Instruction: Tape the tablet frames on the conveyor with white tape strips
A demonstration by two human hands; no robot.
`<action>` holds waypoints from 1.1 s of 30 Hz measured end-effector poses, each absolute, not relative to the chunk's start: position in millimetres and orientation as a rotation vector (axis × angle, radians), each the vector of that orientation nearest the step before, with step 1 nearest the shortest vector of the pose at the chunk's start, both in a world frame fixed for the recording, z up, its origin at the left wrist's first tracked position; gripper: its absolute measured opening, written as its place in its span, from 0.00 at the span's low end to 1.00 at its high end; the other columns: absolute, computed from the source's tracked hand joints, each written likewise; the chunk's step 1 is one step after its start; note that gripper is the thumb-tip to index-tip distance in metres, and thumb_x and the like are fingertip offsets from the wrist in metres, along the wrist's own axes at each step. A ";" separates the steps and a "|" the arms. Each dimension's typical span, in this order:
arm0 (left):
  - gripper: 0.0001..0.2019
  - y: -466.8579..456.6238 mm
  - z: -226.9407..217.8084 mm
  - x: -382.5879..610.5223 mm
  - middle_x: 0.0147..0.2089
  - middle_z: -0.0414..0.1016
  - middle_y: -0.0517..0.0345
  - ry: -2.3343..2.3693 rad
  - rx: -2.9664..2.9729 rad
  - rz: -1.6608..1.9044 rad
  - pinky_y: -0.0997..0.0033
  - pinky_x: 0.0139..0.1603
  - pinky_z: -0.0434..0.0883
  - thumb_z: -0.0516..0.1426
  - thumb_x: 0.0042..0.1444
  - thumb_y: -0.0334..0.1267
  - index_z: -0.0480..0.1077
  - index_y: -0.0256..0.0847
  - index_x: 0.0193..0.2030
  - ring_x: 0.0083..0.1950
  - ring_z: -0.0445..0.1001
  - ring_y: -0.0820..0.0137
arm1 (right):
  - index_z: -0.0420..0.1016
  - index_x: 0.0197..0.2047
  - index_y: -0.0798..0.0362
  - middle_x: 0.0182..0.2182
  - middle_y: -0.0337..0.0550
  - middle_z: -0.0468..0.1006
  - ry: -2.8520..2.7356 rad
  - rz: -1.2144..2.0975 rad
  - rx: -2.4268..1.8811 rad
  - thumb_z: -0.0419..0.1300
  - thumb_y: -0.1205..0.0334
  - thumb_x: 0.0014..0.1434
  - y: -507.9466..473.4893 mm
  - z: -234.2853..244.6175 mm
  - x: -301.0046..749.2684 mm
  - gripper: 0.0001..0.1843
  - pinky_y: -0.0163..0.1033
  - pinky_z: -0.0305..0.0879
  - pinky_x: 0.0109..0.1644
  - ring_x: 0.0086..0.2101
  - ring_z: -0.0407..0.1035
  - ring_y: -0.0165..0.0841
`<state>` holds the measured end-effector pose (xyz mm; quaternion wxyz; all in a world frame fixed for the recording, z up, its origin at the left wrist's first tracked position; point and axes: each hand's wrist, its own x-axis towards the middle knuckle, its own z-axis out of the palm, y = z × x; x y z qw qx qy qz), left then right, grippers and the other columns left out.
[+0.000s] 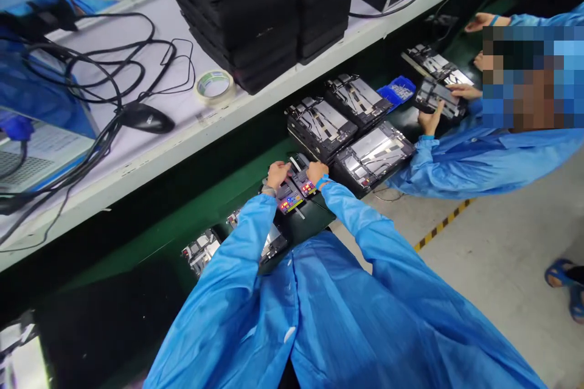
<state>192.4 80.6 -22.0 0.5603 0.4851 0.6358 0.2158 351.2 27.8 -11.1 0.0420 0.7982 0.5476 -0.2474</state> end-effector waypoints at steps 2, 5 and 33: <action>0.23 90.4 -31.8 210.3 0.39 0.81 0.48 1.527 1.125 0.502 0.72 0.27 0.68 0.63 0.60 0.41 0.69 0.31 0.59 0.29 0.77 0.69 | 0.83 0.52 0.59 0.49 0.63 0.83 1.623 -0.761 2.550 0.54 0.57 0.70 21.1 -12.5 355.8 0.20 0.40 0.69 0.53 0.52 0.78 0.46; 0.18 95.1 -41.8 224.0 0.32 0.78 0.53 1.547 1.107 0.497 0.72 0.27 0.67 0.66 0.57 0.38 0.73 0.31 0.51 0.27 0.75 0.70 | 0.83 0.53 0.50 0.47 0.55 0.85 1.556 -0.829 2.713 0.52 0.50 0.71 -7.8 -19.8 365.7 0.21 0.40 0.69 0.51 0.49 0.79 0.44; 0.08 111.4 -30.6 202.6 0.29 0.79 0.55 1.336 1.070 0.636 0.64 0.45 0.74 0.69 0.46 0.35 0.76 0.38 0.30 0.33 0.76 0.67 | 0.86 0.41 0.53 0.43 0.56 0.85 2.055 -0.950 2.018 0.66 0.59 0.63 47.5 -27.7 365.6 0.09 0.37 0.70 0.49 0.48 0.80 0.44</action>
